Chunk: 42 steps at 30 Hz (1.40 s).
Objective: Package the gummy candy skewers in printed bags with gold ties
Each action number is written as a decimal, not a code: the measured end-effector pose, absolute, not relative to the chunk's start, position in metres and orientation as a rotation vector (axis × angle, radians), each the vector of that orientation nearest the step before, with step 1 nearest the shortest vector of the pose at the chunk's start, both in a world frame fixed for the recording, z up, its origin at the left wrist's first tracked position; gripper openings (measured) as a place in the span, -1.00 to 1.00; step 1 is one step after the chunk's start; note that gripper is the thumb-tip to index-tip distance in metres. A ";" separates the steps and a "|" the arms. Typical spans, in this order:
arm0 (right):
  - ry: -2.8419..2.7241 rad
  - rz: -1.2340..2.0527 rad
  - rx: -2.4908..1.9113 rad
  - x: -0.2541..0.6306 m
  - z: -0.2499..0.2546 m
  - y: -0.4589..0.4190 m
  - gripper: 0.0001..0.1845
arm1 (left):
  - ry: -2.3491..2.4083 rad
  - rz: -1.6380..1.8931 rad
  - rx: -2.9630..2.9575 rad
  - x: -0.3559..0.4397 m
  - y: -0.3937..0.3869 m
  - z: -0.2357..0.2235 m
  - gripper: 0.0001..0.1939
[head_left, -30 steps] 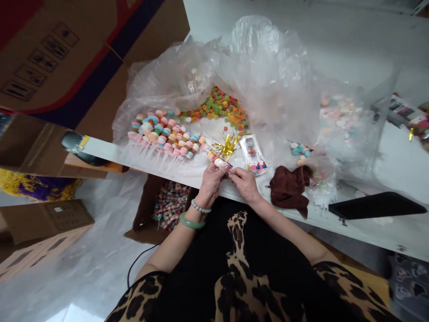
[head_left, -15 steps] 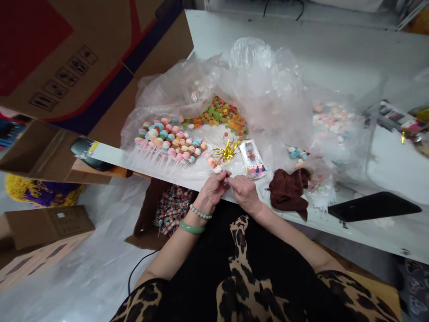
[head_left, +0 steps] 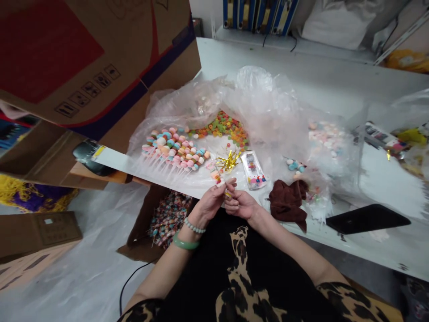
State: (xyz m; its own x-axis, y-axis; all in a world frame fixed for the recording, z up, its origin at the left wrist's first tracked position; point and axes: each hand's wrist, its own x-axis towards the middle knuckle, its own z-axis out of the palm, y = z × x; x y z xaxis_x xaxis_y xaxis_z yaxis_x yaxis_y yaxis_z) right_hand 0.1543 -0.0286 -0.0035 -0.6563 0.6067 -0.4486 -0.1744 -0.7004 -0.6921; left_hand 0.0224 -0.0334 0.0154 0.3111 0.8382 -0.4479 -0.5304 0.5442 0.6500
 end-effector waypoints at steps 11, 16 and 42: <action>-1.965 0.732 -1.367 0.135 0.015 -0.038 -0.79 | 0.956 1.141 -0.016 0.032 -0.020 -0.002 -0.75; -1.342 1.576 -1.336 0.138 -0.001 -0.017 -0.87 | 0.852 1.083 0.138 0.023 -0.031 0.004 -0.66; -1.738 0.965 -1.601 0.148 0.010 0.091 -0.87 | 1.512 1.388 0.638 -0.033 -0.019 -0.017 -0.81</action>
State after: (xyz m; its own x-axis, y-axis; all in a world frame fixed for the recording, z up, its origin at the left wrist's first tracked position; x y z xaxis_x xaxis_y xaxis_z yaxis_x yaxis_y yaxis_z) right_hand 0.1484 0.0912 0.0103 -0.1112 0.9922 -0.0561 0.5723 0.0178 -0.8198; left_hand -0.0331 -0.0193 -0.0170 -0.4106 0.8636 -0.2926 -0.2175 0.2189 0.9512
